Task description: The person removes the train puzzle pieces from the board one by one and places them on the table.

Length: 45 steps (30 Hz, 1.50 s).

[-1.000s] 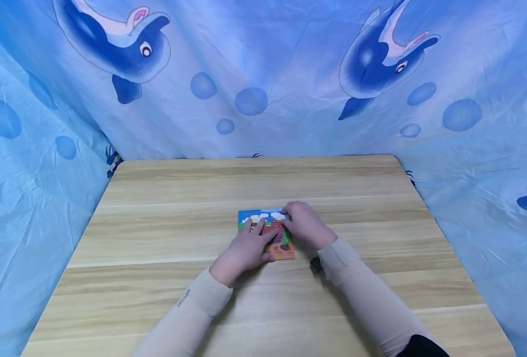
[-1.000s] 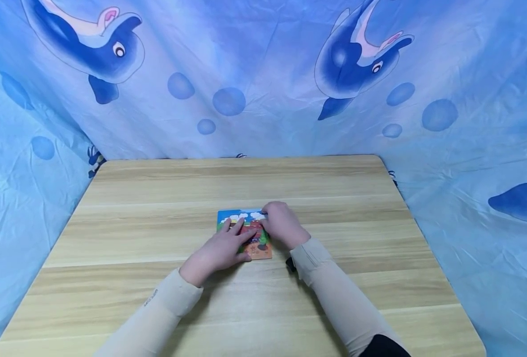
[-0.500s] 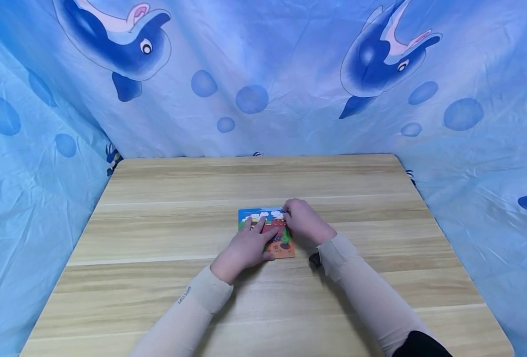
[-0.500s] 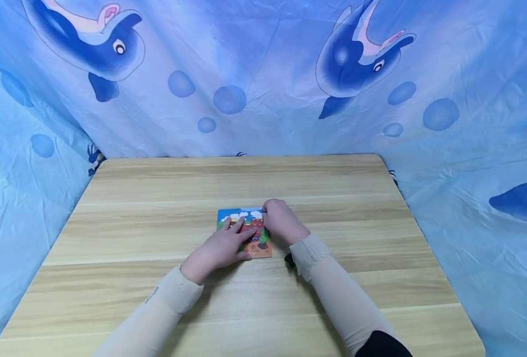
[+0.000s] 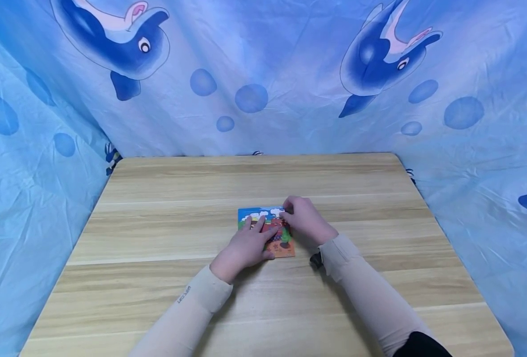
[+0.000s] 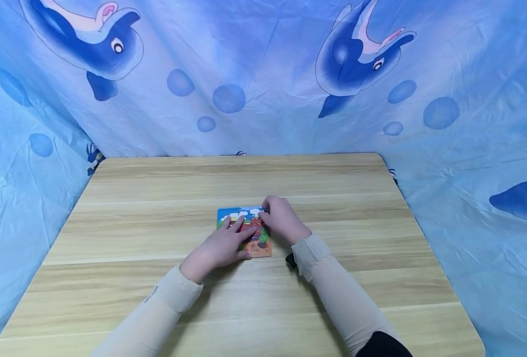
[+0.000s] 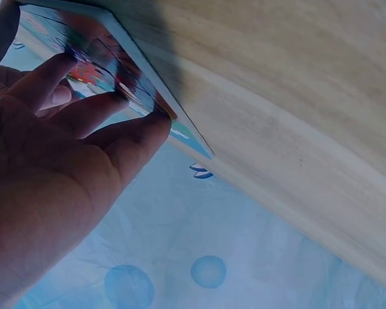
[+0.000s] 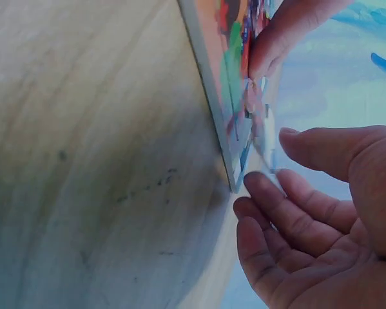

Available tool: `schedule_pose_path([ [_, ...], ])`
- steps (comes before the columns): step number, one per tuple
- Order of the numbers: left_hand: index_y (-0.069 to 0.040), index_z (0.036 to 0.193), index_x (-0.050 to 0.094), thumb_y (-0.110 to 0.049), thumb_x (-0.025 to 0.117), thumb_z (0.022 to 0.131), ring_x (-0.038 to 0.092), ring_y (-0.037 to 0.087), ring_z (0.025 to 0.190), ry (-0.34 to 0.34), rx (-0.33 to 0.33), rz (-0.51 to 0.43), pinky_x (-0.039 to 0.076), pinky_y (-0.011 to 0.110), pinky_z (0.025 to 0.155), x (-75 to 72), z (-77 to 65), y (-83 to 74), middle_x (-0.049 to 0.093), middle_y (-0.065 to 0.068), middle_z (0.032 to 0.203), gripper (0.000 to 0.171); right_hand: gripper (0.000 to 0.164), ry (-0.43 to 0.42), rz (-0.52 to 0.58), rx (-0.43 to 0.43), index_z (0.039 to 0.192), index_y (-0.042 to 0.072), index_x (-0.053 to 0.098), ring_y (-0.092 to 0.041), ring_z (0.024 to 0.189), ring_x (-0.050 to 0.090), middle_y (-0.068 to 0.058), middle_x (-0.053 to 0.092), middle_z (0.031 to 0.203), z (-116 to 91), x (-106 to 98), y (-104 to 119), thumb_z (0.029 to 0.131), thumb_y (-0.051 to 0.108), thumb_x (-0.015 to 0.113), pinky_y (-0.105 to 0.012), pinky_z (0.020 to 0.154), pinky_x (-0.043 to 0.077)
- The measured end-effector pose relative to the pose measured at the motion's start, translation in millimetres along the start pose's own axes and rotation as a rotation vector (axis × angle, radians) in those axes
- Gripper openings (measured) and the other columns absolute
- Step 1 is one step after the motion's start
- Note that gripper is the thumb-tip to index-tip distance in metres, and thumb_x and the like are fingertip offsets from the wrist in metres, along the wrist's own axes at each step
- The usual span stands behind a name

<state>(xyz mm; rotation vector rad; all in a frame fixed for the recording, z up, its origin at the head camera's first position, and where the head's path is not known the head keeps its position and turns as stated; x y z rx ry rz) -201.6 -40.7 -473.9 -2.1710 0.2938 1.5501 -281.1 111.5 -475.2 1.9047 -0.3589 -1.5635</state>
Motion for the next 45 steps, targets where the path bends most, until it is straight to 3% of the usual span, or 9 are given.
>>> schedule_pose_path([
  [10,-0.027,0.158,0.043,-0.056,0.068,0.093,0.022,0.055,0.144,-0.004,-0.005,0.019,0.032,0.061,0.111,1.2,-0.6,2.1,0.026,0.020,0.163,0.075,0.018,-0.010,0.111,-0.027,0.109,0.012,0.063,-0.017,0.073,0.063,0.000,0.066,0.084,-1.7,2.0,-0.5,0.095,0.012,0.074,-0.033,0.066,0.054],
  [15,-0.027,0.158,0.042,-0.056,0.068,0.093,0.021,0.055,0.144,-0.013,0.000,0.016,0.031,0.062,0.111,3.2,-0.3,3.9,0.026,0.020,0.163,0.076,0.019,-0.011,0.155,-0.041,0.114,0.013,0.067,-0.016,0.075,0.063,0.000,0.066,0.084,-4.6,-0.1,-7.5,0.096,0.012,0.073,-0.033,0.069,0.054],
  [22,-0.028,0.158,0.042,-0.056,0.068,0.093,0.019,0.054,0.145,-0.009,-0.007,0.008,0.030,0.063,0.111,5.4,1.8,4.3,0.024,0.020,0.164,0.076,0.020,-0.023,0.220,0.010,0.117,0.012,0.070,-0.023,0.060,0.062,-0.005,0.069,0.085,-11.1,-16.4,-33.8,0.097,0.011,0.071,-0.036,0.053,0.053],
  [29,-0.029,0.158,0.042,-0.055,0.069,0.093,0.019,0.053,0.146,-0.004,-0.011,-0.002,0.030,0.062,0.112,5.2,1.5,2.6,0.024,0.019,0.164,0.075,0.020,-0.050,0.269,0.081,0.117,0.009,0.070,-0.026,0.059,0.060,-0.009,0.070,0.088,-21.8,-46.5,-67.4,0.097,0.009,0.071,-0.033,0.051,0.052],
  [38,-0.028,0.157,0.043,-0.055,0.068,0.093,0.020,0.053,0.145,-0.007,-0.015,0.008,0.031,0.061,0.111,4.3,0.9,2.8,0.025,0.019,0.164,0.075,0.025,-0.047,0.245,0.181,0.124,0.005,0.069,-0.029,0.077,0.066,-0.014,0.070,0.095,-34.4,-84.9,-110.6,0.100,0.013,0.067,-0.038,0.064,0.055],
  [45,-0.028,0.158,0.043,-0.055,0.068,0.093,0.020,0.053,0.145,-0.005,-0.010,0.006,0.030,0.061,0.112,3.5,-0.2,3.3,0.025,0.019,0.164,0.074,0.029,-0.026,0.208,0.247,0.126,0.001,0.068,-0.026,0.083,0.067,-0.016,0.069,0.100,-41.3,-100.9,-134.0,0.100,0.012,0.067,-0.039,0.073,0.055],
])
Point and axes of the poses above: each hand's wrist, its own z-axis towards the middle knuckle, its own x-axis out of the palm, y = z × x, the point moved 5 cm from there along z, towards the middle knuckle
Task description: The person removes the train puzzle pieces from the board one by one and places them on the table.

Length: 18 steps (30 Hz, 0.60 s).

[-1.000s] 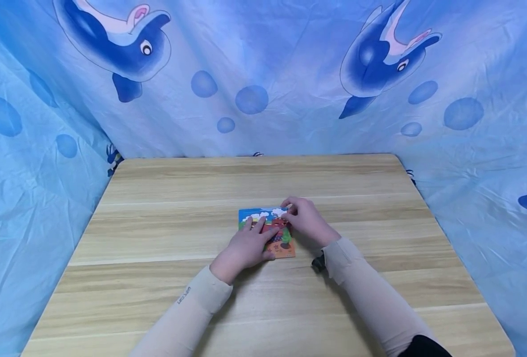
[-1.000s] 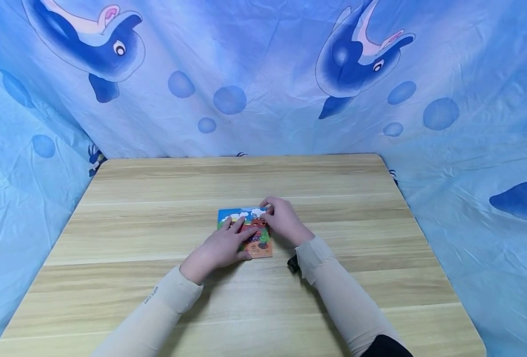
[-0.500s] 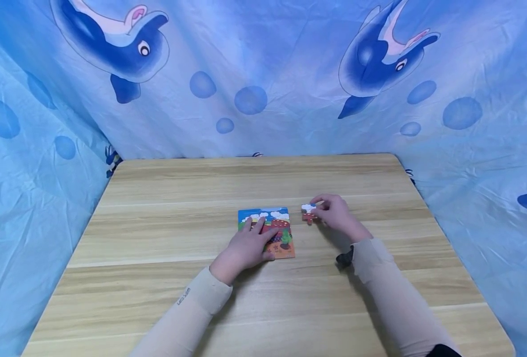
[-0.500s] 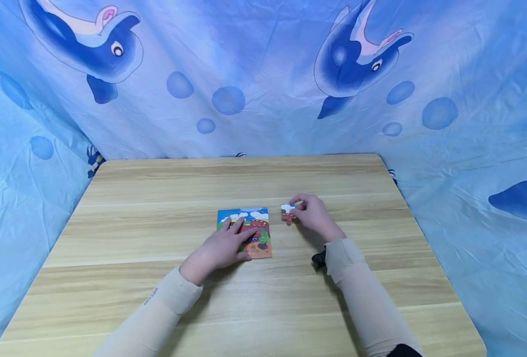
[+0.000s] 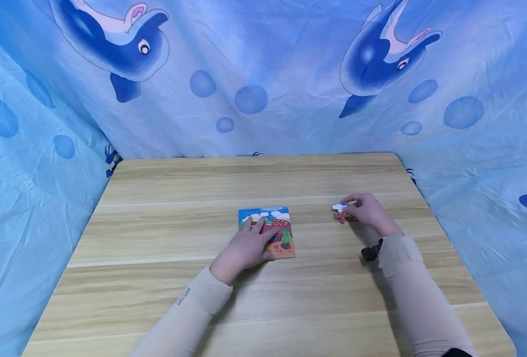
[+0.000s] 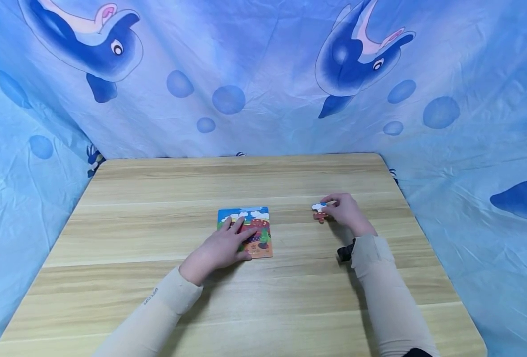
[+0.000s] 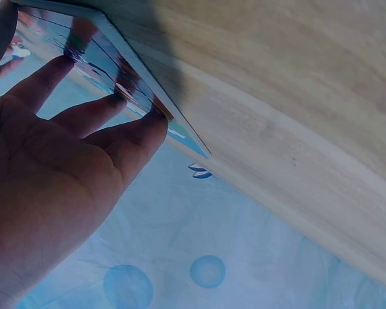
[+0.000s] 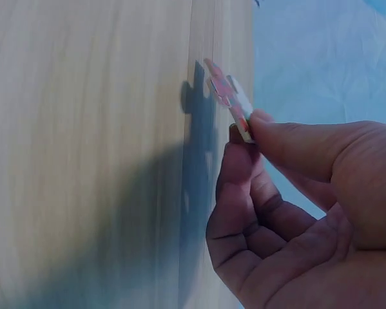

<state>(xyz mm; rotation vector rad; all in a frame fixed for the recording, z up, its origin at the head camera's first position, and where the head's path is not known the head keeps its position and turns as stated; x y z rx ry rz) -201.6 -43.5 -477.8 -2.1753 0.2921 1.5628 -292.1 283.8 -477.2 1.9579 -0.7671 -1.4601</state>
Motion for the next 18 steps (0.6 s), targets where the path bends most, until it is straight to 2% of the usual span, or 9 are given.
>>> schedule_pose_path([
  [11,-0.027,0.158,0.043,-0.055,0.069,0.093,0.020,0.053,0.145,0.000,-0.003,-0.007,0.030,0.061,0.112,0.8,1.9,-1.7,0.025,0.020,0.164,0.075,0.030,0.010,-0.109,0.098,0.126,0.002,0.070,-0.026,0.089,0.061,-0.020,0.066,0.114,-1.8,-12.5,-16.7,0.099,0.014,0.068,-0.036,0.076,0.050],
  [18,-0.027,0.157,0.043,-0.054,0.069,0.093,0.020,0.053,0.145,0.000,-0.004,-0.006,0.030,0.061,0.112,0.1,1.4,-1.3,0.025,0.020,0.164,0.075,0.032,-0.002,-0.162,0.063,0.123,-0.002,0.069,-0.027,0.088,0.062,-0.021,0.067,0.109,-1.1,-12.0,-12.1,0.096,0.014,0.072,-0.039,0.075,0.050],
])
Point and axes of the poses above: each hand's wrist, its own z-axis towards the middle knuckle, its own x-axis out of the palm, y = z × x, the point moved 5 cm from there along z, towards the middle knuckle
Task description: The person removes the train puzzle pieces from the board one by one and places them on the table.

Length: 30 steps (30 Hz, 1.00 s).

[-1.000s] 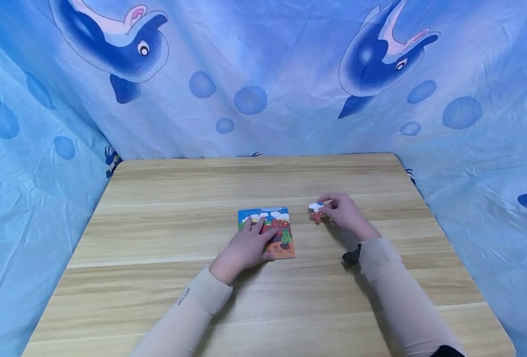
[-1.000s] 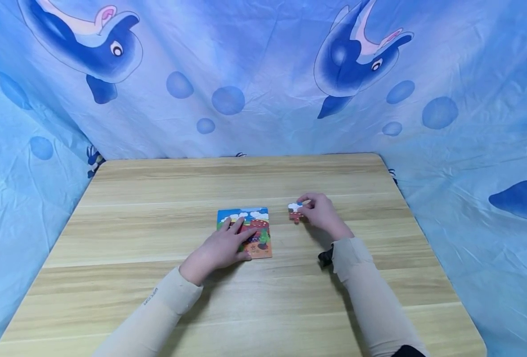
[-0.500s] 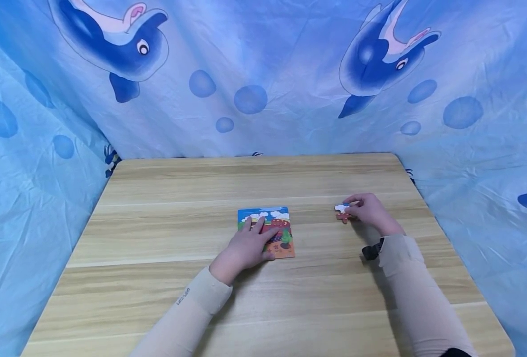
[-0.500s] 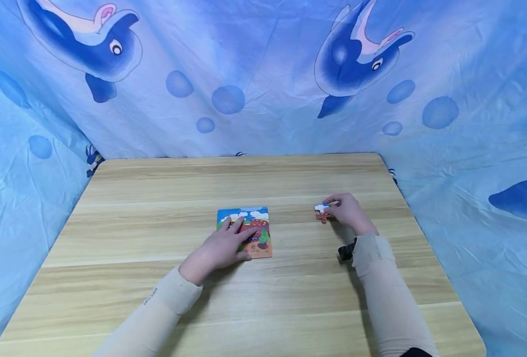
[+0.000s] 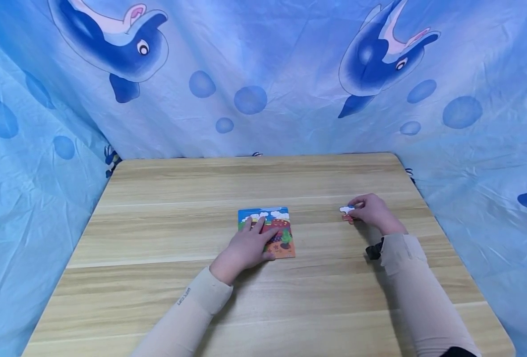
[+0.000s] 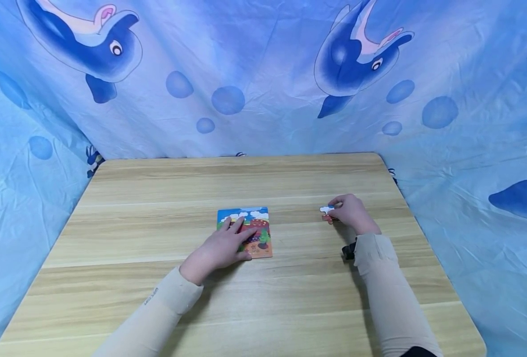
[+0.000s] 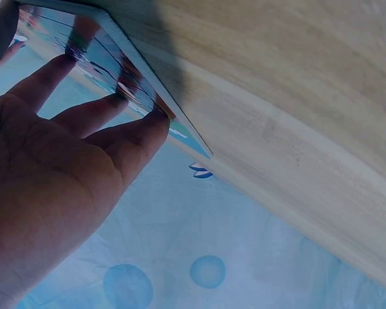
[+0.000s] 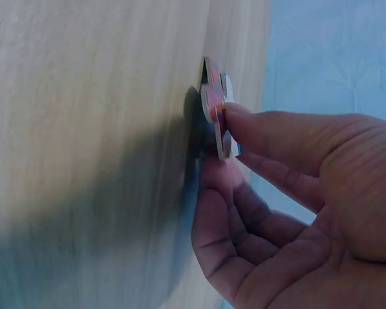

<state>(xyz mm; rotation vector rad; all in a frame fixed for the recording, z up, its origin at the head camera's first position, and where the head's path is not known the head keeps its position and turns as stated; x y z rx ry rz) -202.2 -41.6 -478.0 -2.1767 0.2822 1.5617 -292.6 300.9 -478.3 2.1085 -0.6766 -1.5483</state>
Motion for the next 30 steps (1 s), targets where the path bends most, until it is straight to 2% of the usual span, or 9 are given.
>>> schedule_pose_path([
  [9,-0.026,0.157,0.043,-0.054,0.069,0.093,0.019,0.054,0.145,-0.002,0.010,0.002,0.029,0.061,0.113,0.6,-0.6,-0.5,0.025,0.020,0.164,0.075,0.031,-0.032,-0.041,-0.027,0.116,-0.002,0.069,-0.027,0.083,0.060,-0.018,0.065,0.100,2.4,2.2,0.4,0.091,0.015,0.078,-0.038,0.070,0.050],
  [21,-0.026,0.158,0.041,-0.054,0.068,0.094,0.018,0.053,0.146,-0.003,0.012,-0.004,0.028,0.061,0.113,2.8,-0.3,0.6,0.023,0.020,0.164,0.075,0.032,-0.030,-0.035,-0.041,0.116,-0.003,0.069,-0.027,0.082,0.058,-0.015,0.063,0.097,5.1,1.9,0.0,0.090,0.014,0.078,-0.037,0.070,0.049],
  [30,-0.028,0.159,0.040,-0.054,0.068,0.094,0.017,0.055,0.145,-0.010,0.020,-0.009,0.027,0.062,0.113,1.8,0.4,0.3,0.022,0.021,0.164,0.076,0.038,-0.030,-0.045,-0.051,0.121,-0.001,0.066,-0.030,0.089,0.060,-0.020,0.064,0.107,1.8,0.1,2.1,0.095,0.024,0.075,-0.042,0.075,0.051],
])
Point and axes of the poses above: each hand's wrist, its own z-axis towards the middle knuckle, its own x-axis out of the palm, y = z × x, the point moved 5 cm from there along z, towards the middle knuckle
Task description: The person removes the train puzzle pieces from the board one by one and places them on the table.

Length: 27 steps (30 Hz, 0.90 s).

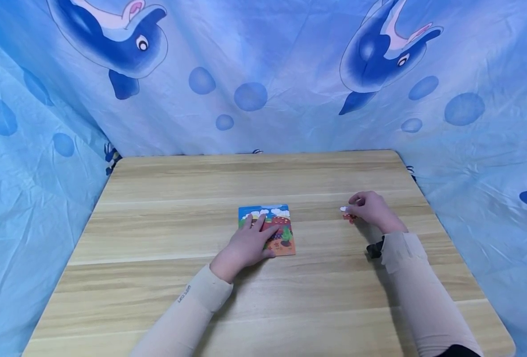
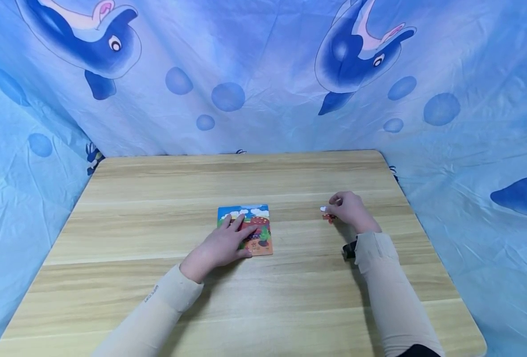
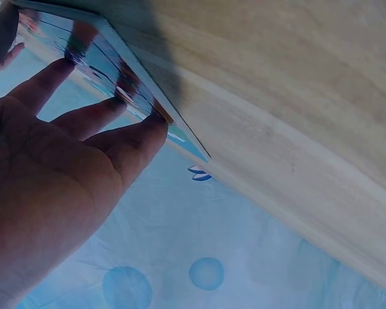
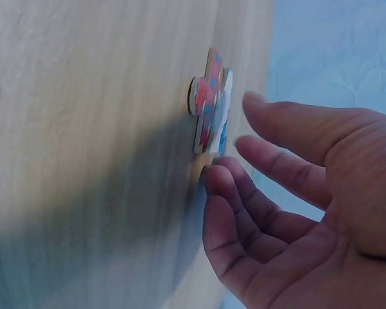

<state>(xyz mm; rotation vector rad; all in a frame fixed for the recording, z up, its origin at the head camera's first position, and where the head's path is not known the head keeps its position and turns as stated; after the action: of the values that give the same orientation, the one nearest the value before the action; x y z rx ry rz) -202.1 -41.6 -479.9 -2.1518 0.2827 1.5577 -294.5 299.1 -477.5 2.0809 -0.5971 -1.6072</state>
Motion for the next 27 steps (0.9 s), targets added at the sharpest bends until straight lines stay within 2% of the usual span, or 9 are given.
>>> schedule_pose_path([
  [6,-0.028,0.159,0.040,-0.053,0.068,0.094,0.017,0.054,0.146,-0.003,-0.006,-0.012,0.028,0.063,0.112,-2.0,-0.9,-0.2,0.023,0.021,0.164,0.075,0.035,-0.051,0.016,-0.077,0.124,-0.003,0.065,-0.034,0.097,0.063,-0.021,0.066,0.111,-5.0,3.1,18.9,0.098,0.020,0.070,-0.045,0.077,0.054],
  [11,-0.026,0.158,0.042,-0.052,0.069,0.094,0.017,0.053,0.146,-0.002,-0.010,-0.028,0.028,0.062,0.112,-3.1,-2.0,-0.6,0.024,0.020,0.164,0.074,0.032,-0.061,0.079,-0.144,0.123,-0.002,0.067,-0.030,0.090,0.063,-0.015,0.067,0.103,-6.1,16.6,43.3,0.098,0.016,0.070,-0.040,0.071,0.054],
  [17,-0.022,0.156,0.045,-0.050,0.070,0.094,0.018,0.053,0.146,-0.012,-0.002,-0.041,0.027,0.062,0.113,-4.5,-2.8,-0.4,0.025,0.021,0.163,0.073,0.027,-0.015,0.096,-0.205,0.118,-0.001,0.070,-0.025,0.091,0.062,-0.009,0.068,0.099,-6.1,42.5,77.7,0.096,0.015,0.072,-0.039,0.077,0.052],
  [21,-0.020,0.156,0.044,-0.050,0.070,0.095,0.017,0.052,0.146,-0.017,-0.004,-0.053,0.024,0.061,0.114,-3.7,-2.7,1.5,0.024,0.020,0.164,0.073,0.026,0.035,0.096,-0.229,0.117,0.002,0.072,-0.022,0.091,0.062,-0.005,0.068,0.099,-5.7,61.1,97.0,0.096,0.016,0.073,-0.038,0.076,0.054],
  [27,-0.014,0.158,0.040,-0.055,0.067,0.094,0.019,0.052,0.146,-0.090,-0.074,0.016,0.020,0.062,0.115,-5.7,-1.6,11.6,0.025,0.023,0.163,0.080,0.024,0.092,0.106,-0.265,0.115,0.005,0.073,-0.019,0.090,0.063,-0.001,0.068,0.097,-6.1,83.9,121.1,0.094,0.016,0.076,-0.035,0.078,0.054],
])
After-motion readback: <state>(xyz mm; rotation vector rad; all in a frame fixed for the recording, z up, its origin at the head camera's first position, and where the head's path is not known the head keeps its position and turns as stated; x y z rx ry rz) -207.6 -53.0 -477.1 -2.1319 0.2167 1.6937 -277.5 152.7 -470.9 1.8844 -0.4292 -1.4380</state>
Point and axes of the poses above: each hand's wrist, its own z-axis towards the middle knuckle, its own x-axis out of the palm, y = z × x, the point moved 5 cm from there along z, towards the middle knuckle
